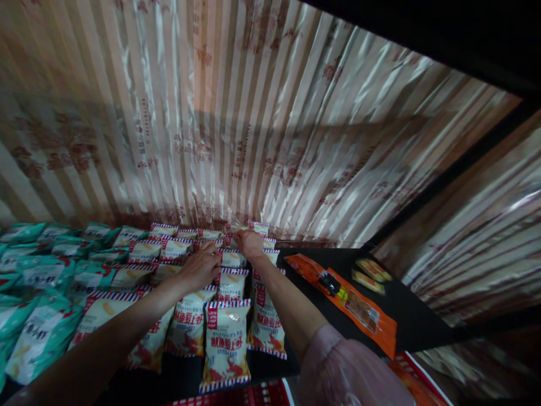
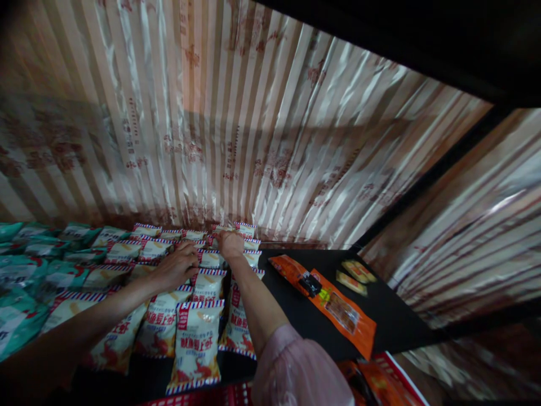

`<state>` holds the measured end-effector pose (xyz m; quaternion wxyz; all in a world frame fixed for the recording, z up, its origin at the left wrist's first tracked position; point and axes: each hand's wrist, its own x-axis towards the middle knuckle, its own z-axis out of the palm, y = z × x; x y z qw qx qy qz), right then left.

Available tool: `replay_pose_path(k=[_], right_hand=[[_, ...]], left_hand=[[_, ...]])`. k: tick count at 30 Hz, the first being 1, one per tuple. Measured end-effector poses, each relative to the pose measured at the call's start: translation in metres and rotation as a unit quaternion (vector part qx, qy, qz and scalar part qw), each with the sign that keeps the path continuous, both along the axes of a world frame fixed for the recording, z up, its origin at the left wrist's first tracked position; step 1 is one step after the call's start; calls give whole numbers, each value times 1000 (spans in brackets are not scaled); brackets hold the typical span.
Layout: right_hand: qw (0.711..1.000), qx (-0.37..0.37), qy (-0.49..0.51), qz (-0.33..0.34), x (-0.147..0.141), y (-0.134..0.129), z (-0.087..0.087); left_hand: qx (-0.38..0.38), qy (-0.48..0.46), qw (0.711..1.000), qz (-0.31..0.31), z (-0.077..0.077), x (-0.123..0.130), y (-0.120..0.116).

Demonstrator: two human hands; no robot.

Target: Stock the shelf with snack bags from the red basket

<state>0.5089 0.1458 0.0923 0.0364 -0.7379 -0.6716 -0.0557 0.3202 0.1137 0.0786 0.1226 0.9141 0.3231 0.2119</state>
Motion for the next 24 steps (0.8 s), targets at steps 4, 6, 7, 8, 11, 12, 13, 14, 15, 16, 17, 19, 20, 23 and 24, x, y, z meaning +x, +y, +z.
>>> replay_pose_path(k=[4,6,7,8,11,12,13,14,15,16,17,19,20,23,24], right_hand=[[1000,0,20,14,-1,0,1],[999,-11,39,3,0,1,0],[999,-16,47,-5,0,1,-1],[998,-20,53,-12,0,2,-2],[997,-20,70,-28,-1,5,-4],[997,-17,73,-32,-1,6,-5],[996,-16,76,-34,-1,6,-6],[996,-16,79,-35,-2,7,-6],[996,-16,81,-36,-1,7,-7],[996,-15,83,-34,-1,7,-6],[996,-15,85,-30,-1,7,-6],[996,-14,86,-16,0,6,-4],[996,-15,87,-7,1,6,-2],[996,-22,86,10,6,7,3],[996,-23,84,7,8,9,4]], left_hand=[[5,-5,1000,6,5,2,-4],[13,-13,1000,6,7,4,-5],[16,-15,1000,5,8,5,-5],[19,-17,1000,4,8,7,-5],[25,-25,999,-7,7,10,-4],[26,-29,999,-9,5,10,-3],[28,-31,999,-9,4,11,-2],[30,-33,999,-8,2,11,-1],[32,-34,999,-7,0,11,0],[35,-34,999,-6,-1,11,1],[39,-33,999,-6,-2,12,1],[45,-32,998,-6,-2,12,1],[48,-31,998,-6,-1,12,1],[50,-18,999,-6,2,12,-1],[51,-12,999,-6,4,12,-2]])
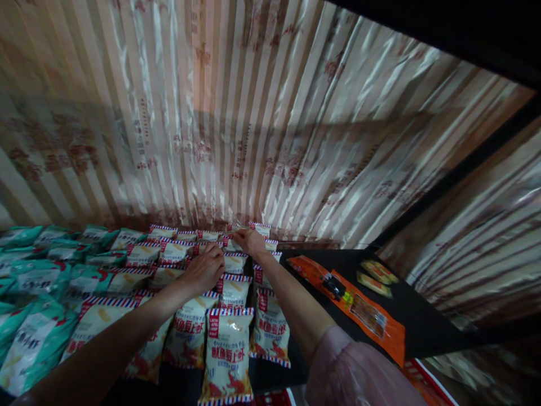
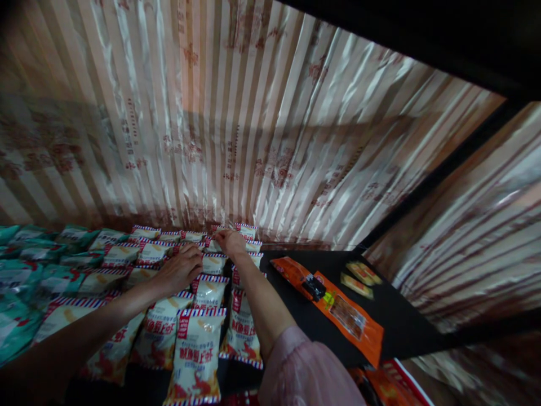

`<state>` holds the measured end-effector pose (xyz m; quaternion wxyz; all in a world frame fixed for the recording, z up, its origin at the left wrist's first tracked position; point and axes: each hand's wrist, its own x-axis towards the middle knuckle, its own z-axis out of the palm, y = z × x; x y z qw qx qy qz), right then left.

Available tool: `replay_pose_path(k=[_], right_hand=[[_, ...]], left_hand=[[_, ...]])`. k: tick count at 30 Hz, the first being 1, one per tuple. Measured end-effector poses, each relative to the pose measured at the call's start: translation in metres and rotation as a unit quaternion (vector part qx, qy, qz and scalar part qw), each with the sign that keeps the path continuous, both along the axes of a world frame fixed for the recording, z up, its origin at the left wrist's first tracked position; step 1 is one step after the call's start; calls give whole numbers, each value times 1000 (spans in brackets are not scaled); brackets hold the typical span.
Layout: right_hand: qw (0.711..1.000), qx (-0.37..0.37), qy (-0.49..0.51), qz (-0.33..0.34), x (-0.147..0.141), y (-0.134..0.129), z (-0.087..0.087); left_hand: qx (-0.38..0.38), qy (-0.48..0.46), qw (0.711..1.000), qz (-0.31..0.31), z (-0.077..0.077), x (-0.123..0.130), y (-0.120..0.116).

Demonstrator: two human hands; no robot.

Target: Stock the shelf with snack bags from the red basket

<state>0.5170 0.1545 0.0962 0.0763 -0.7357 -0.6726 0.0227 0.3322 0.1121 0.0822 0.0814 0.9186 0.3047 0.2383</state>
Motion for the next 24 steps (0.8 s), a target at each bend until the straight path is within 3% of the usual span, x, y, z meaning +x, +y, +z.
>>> replay_pose_path(k=[4,14,24], right_hand=[[999,3,-30,-26,9,13,1],[997,-56,-51,7,19,59,-9],[994,-91,-51,37,16,66,-13]], left_hand=[[3,13,1000,1,1,-1,-1],[1,-1,1000,-7,-6,-2,1],[11,9,1000,-8,-7,-3,0]])
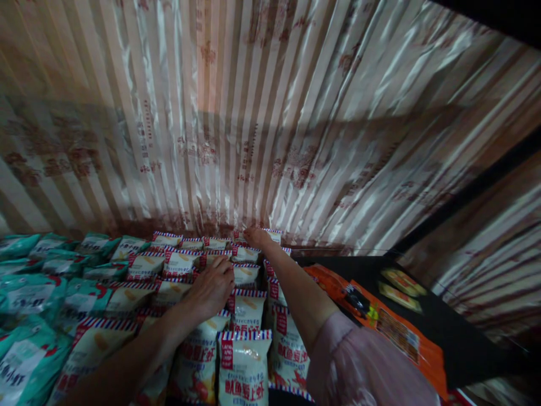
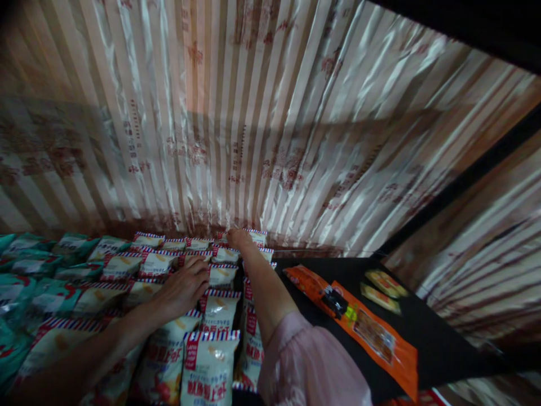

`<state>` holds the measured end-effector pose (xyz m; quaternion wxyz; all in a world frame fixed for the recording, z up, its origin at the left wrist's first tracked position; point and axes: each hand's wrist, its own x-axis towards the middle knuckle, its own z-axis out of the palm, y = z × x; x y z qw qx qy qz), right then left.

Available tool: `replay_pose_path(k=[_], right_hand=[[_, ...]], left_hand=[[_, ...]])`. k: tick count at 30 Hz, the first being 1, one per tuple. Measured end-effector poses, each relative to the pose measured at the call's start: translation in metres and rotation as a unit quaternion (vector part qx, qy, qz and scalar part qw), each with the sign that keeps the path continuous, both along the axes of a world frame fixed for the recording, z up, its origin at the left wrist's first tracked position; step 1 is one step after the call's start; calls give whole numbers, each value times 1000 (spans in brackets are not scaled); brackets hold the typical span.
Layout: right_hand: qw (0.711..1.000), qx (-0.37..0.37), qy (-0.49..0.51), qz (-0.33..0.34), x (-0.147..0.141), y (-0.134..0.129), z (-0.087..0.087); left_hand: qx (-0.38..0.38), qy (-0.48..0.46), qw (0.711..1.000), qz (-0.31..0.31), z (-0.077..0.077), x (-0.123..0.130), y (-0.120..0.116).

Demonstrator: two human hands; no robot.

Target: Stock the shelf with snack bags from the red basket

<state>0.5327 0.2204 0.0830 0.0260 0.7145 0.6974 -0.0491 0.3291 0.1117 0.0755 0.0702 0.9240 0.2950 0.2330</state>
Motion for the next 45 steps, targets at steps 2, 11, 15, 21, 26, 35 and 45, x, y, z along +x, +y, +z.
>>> replay_pose_path(k=[2,11,15,21,26,35,45], right_hand=[[1000,1,3,9,-1,0,-1],[999,-4,17,37,-3,-4,1],[999,-1,31,36,-5,-7,2],[997,49,52,-14,-2,-17,10],[986,135,92,-11,3,-53,39],[895,308,324,10,-11,-245,41],[886,245,391,-49,-65,-359,-53]], left_hand=[[0,-7,1000,-2,0,0,0],[-10,3,1000,4,0,3,1],[-10,-9,1000,1,-4,3,3],[-1,17,1000,-3,-3,2,-1],[7,7,1000,4,10,2,-11],[24,-136,979,147,4,-5,-139],[-25,-158,961,226,-79,-15,-245]])
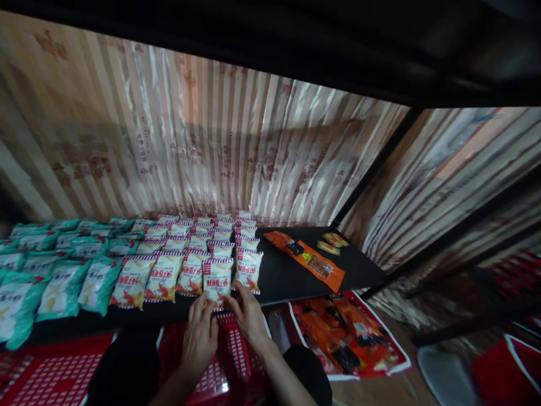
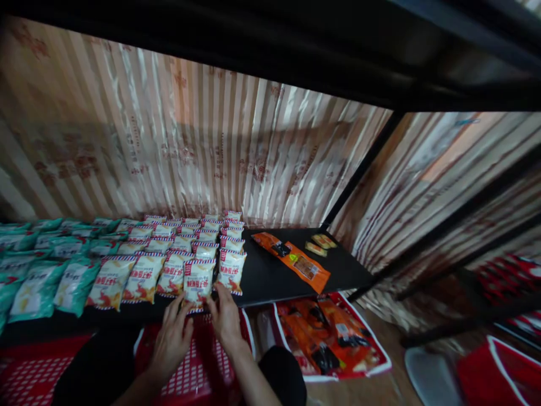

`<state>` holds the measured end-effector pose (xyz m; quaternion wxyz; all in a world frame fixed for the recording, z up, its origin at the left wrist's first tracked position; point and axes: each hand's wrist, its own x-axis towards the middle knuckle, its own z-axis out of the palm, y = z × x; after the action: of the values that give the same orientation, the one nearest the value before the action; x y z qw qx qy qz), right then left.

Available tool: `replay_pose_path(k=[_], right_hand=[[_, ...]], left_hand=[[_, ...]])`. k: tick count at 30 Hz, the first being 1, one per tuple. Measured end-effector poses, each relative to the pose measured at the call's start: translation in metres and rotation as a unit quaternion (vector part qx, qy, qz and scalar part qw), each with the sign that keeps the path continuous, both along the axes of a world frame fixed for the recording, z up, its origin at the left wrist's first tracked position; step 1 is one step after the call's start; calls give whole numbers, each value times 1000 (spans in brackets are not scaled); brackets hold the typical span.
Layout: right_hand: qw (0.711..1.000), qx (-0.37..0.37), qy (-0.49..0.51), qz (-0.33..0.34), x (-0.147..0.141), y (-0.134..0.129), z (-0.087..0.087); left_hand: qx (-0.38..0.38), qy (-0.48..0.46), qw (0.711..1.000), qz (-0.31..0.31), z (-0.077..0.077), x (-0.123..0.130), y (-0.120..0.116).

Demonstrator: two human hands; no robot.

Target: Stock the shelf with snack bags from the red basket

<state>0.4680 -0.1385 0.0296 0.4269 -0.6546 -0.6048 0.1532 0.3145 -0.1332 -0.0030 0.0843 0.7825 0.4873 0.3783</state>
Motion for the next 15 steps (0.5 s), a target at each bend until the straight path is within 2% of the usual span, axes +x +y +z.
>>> replay_pose_path(k=[6,15], right_hand=[[1000,-13,4,-11,-16,1,-13],[995,-71,10,-65,-23,14,-21]], left_hand=[[-73,5,997,-5,-6,-1,-4],[-125,6,991,-37,2,3,-1]])
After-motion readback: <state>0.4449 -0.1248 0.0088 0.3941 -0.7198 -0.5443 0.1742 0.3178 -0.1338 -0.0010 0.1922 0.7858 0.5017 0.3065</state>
